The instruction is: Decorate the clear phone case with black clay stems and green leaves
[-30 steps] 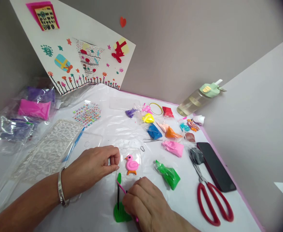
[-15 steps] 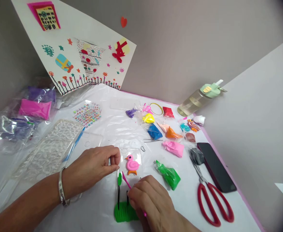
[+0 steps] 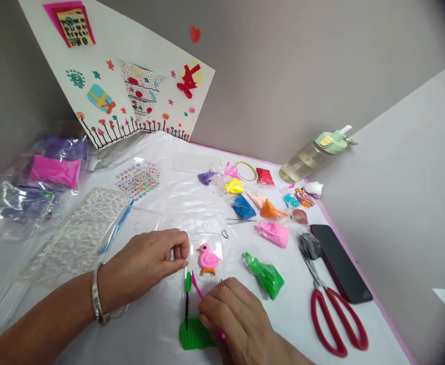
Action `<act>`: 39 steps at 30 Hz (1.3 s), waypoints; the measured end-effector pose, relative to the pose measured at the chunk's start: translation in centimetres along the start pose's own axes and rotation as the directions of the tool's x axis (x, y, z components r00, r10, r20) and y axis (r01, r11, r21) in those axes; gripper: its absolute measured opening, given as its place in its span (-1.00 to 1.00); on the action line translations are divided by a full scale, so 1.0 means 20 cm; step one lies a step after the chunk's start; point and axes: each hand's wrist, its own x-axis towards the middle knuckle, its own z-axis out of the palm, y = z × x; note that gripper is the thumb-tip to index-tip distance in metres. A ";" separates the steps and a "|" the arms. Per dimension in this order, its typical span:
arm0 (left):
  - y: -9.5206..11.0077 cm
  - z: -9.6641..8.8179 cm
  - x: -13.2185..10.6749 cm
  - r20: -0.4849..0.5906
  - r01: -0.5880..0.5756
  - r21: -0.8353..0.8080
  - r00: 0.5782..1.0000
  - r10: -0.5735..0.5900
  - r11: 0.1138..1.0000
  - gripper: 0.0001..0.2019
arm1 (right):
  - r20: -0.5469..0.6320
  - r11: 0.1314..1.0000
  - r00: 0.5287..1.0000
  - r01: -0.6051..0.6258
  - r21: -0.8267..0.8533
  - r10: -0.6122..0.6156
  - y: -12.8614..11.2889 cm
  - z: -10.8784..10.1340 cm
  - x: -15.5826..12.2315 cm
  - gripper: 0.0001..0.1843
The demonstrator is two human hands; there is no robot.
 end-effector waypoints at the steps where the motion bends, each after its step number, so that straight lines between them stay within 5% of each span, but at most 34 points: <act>1: 0.00 0.00 0.00 0.001 0.001 0.000 1.000 -0.001 1.000 -0.95 | 0.008 1.000 1.000 -0.002 -0.007 0.002 0.00 0.00 0.00 -0.79; 39: 0.01 0.00 0.01 0.009 0.016 0.009 1.000 -0.017 1.000 -0.95 | -0.005 0.987 0.996 0.088 -0.136 -0.090 -0.03 0.02 0.03 -0.74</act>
